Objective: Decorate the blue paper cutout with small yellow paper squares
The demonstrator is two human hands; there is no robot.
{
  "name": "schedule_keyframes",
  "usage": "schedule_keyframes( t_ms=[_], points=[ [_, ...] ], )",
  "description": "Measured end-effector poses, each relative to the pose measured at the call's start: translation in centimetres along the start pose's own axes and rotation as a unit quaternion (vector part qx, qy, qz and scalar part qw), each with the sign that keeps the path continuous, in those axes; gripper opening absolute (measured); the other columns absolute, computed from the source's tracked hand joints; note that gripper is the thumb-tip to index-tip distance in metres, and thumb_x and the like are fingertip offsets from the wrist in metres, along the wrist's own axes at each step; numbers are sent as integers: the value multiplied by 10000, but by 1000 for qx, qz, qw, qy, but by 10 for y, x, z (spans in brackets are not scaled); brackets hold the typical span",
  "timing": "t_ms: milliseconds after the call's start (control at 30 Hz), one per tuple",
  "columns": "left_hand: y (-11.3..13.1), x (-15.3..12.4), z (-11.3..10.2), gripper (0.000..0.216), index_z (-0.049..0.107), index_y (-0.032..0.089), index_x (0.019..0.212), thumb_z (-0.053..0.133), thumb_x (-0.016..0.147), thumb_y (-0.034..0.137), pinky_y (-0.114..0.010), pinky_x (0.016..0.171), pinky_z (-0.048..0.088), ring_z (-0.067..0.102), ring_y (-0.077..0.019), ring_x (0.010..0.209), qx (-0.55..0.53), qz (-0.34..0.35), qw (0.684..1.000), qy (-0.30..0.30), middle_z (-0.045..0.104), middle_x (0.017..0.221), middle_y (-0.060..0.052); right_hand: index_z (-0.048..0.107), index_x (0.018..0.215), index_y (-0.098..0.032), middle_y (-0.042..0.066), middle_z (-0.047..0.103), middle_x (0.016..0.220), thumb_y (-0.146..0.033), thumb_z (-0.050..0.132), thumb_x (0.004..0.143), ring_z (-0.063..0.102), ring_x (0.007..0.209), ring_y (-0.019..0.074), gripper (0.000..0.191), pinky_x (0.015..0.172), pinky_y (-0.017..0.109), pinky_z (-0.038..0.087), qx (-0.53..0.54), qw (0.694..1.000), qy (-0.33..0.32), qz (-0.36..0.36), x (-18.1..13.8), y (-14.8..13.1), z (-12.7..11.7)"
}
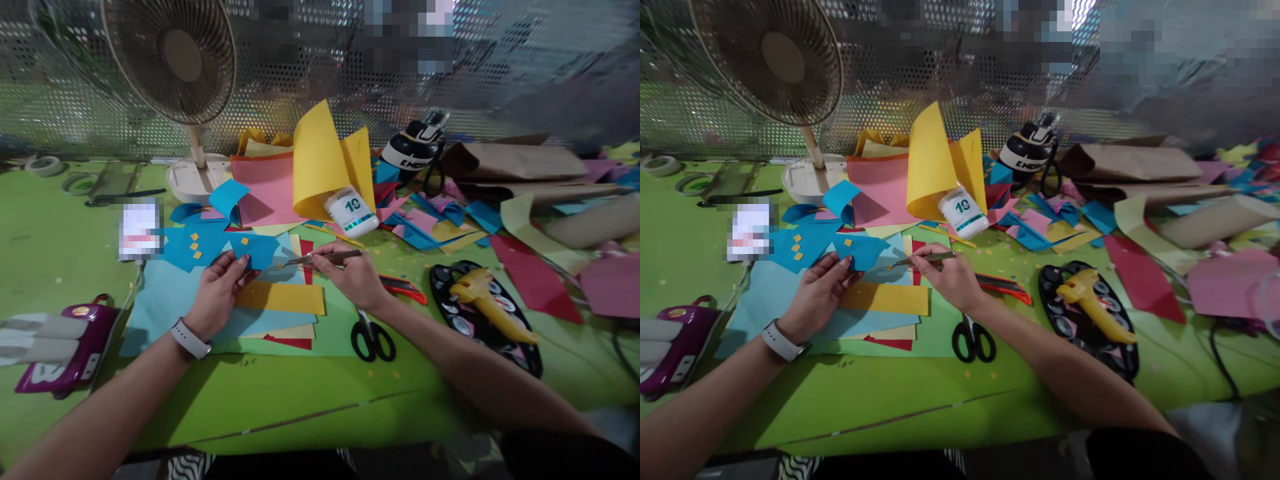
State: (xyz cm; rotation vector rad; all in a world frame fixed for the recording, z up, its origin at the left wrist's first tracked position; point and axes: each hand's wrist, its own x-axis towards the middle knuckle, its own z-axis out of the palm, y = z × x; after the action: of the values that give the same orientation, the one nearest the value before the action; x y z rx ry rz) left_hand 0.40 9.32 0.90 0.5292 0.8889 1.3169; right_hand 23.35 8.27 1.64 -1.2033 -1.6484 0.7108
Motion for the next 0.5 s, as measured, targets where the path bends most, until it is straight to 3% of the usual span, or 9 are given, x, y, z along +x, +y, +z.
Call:
schedule_keyframes(
  t_ms=[333,500],
  points=[
    [-1,1,-3,343,645,159,815,879,568,206,-311,765,566,657,-128,731,10,-2,1000,-11,684,793,16,682,909,-201,32,727,780,-394,587,901,700,669,172,215,590,268,556,-69,995,-27,-60,-10,2,4],
    [-1,1,-2,356,641,155,819,883,562,201,-307,763,571,658,-130,743,9,-7,1000,-8,684,801,11,674,914,-203,35,734,806,-408,579,909,710,681,177,225,612,280,576,-59,997,-19,-52,-11,4,6]
  ],
)
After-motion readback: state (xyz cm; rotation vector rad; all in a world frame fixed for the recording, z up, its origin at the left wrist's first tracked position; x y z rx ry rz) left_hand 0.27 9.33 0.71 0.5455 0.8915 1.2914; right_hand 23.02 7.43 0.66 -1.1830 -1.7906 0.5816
